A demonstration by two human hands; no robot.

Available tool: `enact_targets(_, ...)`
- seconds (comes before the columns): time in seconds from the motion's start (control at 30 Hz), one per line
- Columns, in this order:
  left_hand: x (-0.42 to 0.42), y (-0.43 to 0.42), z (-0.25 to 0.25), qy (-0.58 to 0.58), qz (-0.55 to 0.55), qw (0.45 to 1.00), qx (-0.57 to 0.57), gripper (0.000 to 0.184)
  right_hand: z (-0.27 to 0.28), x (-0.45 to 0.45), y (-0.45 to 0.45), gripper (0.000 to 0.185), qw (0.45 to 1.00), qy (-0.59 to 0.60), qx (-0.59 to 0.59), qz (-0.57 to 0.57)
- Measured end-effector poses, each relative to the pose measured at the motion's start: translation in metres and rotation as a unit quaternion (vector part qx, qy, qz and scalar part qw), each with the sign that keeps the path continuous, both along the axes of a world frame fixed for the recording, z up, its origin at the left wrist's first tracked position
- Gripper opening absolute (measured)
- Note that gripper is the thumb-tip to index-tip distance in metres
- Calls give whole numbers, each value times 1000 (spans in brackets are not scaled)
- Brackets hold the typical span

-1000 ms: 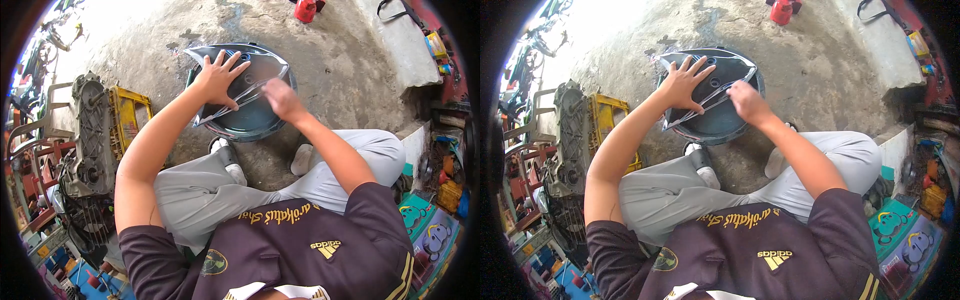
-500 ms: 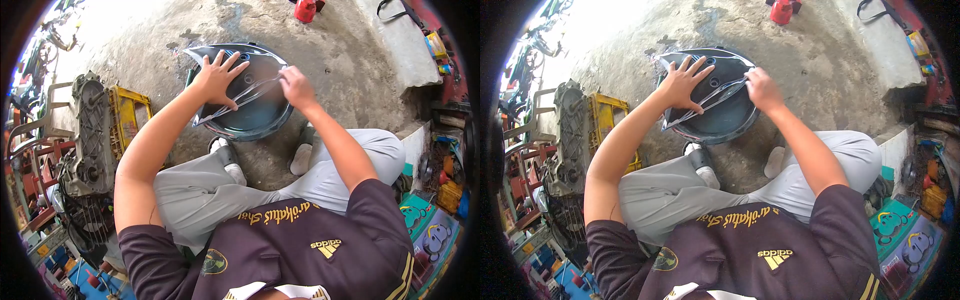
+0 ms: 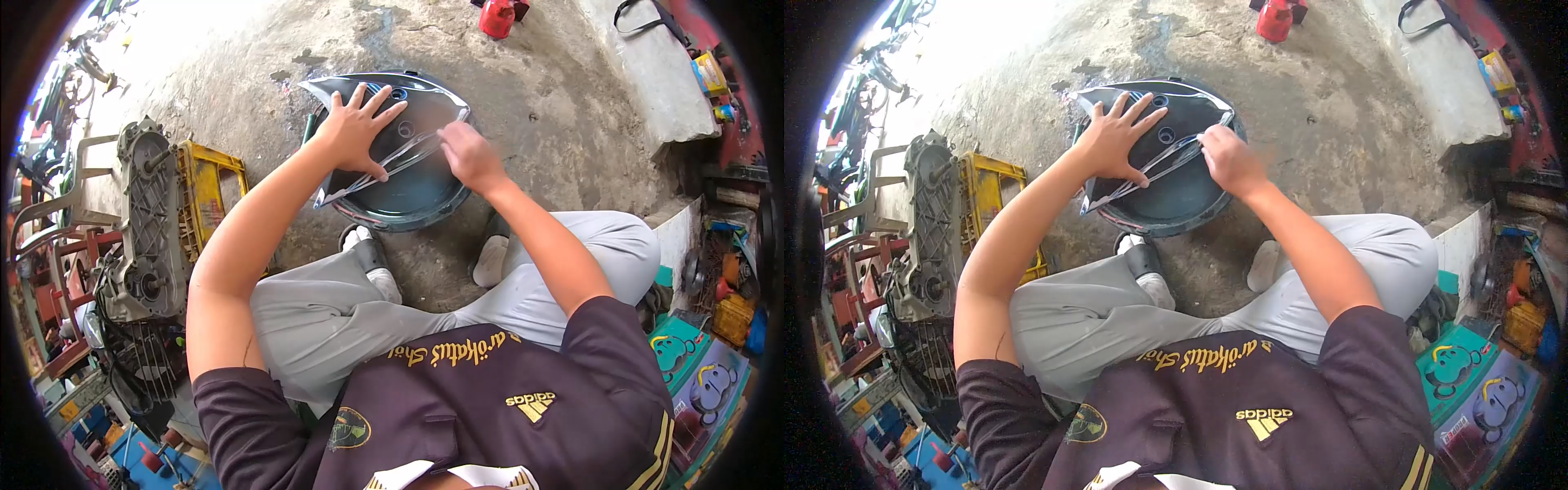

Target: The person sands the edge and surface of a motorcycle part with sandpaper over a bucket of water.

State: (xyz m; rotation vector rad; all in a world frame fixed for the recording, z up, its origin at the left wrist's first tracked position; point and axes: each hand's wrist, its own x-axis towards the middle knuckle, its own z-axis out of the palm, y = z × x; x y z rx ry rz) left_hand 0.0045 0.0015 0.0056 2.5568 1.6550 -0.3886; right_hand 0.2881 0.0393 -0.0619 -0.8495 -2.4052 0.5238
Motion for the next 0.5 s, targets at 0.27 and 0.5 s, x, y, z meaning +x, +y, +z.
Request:
enact_targets(0.27,-1,-1,1,-3,3,1000,-6,144,4,5,13,19,998,14,-26,-62)
enact_targets(0.5,-1,0,1,-11,5,1000,-1,145,-2,12,25,17,991,12,-55,-118)
